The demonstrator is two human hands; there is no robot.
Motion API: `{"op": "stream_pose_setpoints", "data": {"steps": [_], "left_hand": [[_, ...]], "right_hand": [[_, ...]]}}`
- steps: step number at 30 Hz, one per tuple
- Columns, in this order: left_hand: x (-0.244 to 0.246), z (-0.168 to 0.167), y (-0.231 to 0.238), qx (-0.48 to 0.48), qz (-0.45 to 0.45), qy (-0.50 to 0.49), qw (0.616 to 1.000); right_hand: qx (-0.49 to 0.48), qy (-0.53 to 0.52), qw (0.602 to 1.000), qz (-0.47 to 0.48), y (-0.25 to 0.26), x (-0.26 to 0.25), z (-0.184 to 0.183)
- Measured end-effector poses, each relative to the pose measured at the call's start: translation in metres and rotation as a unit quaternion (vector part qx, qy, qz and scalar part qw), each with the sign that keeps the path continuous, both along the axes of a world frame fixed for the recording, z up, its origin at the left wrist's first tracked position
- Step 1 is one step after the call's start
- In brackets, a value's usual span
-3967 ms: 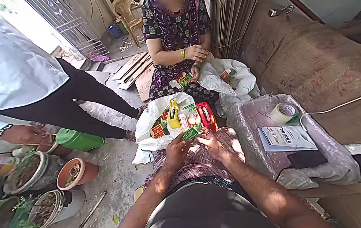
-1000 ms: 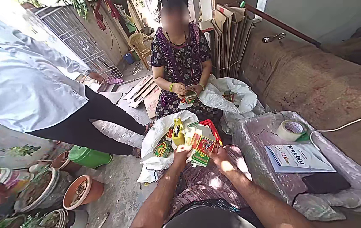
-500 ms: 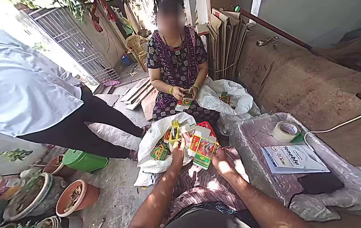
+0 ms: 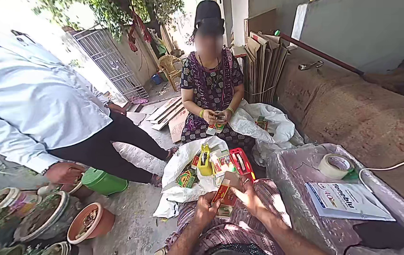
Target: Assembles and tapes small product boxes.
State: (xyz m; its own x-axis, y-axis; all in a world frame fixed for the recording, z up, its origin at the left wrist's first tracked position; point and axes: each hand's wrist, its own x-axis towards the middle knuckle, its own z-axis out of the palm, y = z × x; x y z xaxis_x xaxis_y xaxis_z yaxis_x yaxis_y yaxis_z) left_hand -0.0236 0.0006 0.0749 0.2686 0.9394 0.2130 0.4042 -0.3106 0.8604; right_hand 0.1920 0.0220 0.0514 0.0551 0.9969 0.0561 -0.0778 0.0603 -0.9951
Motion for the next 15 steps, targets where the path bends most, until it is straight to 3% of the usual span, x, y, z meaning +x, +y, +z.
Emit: {"op": "stream_pose_setpoints", "data": {"steps": [2,6,8,12,15], "left_hand": [[0.003,0.010,-0.006,0.002,0.029,-0.029,0.999],[0.001,0.040,-0.006,0.032,-0.030,-0.259,0.965],[0.002,0.058,-0.007,0.042,-0.059,-0.325,0.943],[0.008,0.078,-0.015,0.104,-0.085,-0.322,0.937],[0.013,0.081,-0.018,0.138,-0.082,-0.313,0.936]], "right_hand": [[-0.064,0.093,0.994,-0.003,0.000,0.004,0.010],[-0.035,0.065,0.996,-0.048,0.006,0.021,-0.003],[-0.020,0.077,0.994,-0.069,0.012,0.025,-0.008],[-0.029,0.073,0.994,-0.075,0.014,0.024,-0.007],[-0.054,0.010,0.996,-0.071,0.015,0.022,-0.008]]}}
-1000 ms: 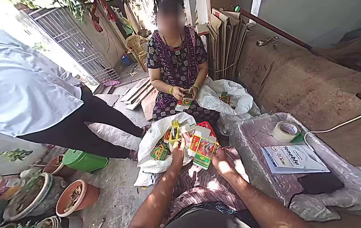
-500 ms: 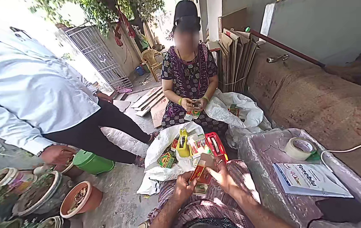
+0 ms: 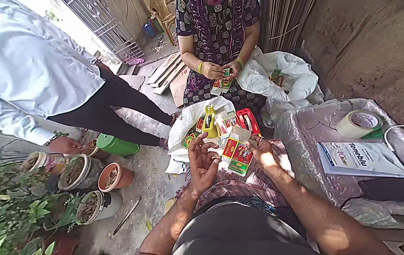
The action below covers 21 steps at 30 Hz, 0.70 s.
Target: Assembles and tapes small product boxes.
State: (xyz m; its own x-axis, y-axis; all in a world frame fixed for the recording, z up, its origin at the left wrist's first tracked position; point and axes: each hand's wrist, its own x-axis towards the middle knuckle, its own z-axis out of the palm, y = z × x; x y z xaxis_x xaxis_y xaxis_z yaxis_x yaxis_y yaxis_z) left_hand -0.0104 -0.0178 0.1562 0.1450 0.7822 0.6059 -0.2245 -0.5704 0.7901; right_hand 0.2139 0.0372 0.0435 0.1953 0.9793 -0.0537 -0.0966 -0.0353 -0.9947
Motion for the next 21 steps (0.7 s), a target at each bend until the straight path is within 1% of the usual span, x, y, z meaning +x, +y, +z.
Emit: {"op": "stream_pose_setpoints", "data": {"steps": [3,21], "left_hand": [[0.0041,-0.0008,-0.0015,0.003,0.010,0.001,1.000],[0.0077,-0.0084,-0.0036,-0.012,0.004,0.008,1.000]], "right_hand": [[0.006,-0.024,1.000,0.003,0.0005,0.0001,-0.0030],[0.018,-0.041,0.999,0.008,0.0014,0.0017,-0.0052]]}}
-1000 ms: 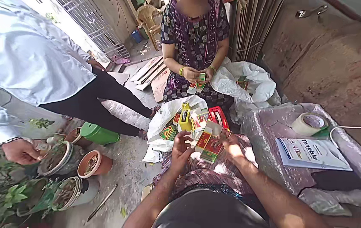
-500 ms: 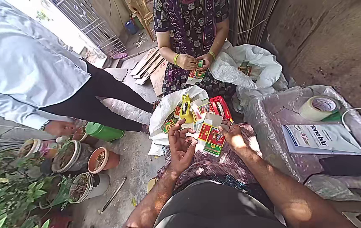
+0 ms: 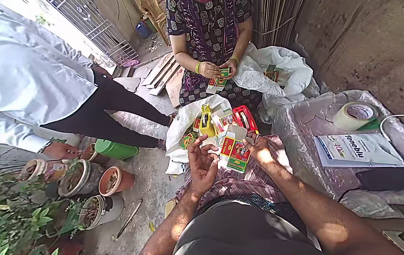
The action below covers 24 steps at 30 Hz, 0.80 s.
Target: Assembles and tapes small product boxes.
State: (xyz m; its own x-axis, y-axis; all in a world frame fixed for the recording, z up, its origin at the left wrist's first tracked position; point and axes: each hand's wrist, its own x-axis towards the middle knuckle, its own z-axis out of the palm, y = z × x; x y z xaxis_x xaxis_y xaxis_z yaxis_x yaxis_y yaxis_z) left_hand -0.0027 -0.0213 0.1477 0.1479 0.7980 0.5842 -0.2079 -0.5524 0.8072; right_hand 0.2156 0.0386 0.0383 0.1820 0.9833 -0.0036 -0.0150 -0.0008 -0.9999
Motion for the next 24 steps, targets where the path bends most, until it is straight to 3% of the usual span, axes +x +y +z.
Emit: {"op": "stream_pose_setpoints", "data": {"steps": [9,11,13,16,19,21,24], "left_hand": [[-0.001,-0.004,0.001,-0.025,-0.005,0.002,1.000],[-0.003,-0.009,0.005,-0.019,0.024,0.050,0.998],[-0.005,-0.019,0.008,-0.014,0.107,0.142,0.984],[-0.006,-0.033,0.010,-0.108,0.175,0.241,0.949],[-0.003,-0.047,0.011,-0.185,0.126,0.192,0.956],[-0.002,-0.050,0.008,-0.171,0.106,0.204,0.958],[-0.002,-0.049,0.001,-0.112,0.125,0.304,0.938]], "right_hand": [[-0.005,0.003,1.000,0.003,0.000,-0.002,0.001],[0.000,-0.002,1.000,0.006,0.000,-0.003,0.002],[0.013,0.001,1.000,0.015,-0.004,-0.003,0.004],[0.016,0.068,0.997,0.026,-0.010,-0.009,0.012],[0.017,0.142,0.990,0.021,-0.015,-0.018,0.015],[0.043,0.088,0.995,0.019,-0.019,-0.020,0.015],[0.132,-0.111,0.985,-0.010,-0.021,-0.019,0.019]]}}
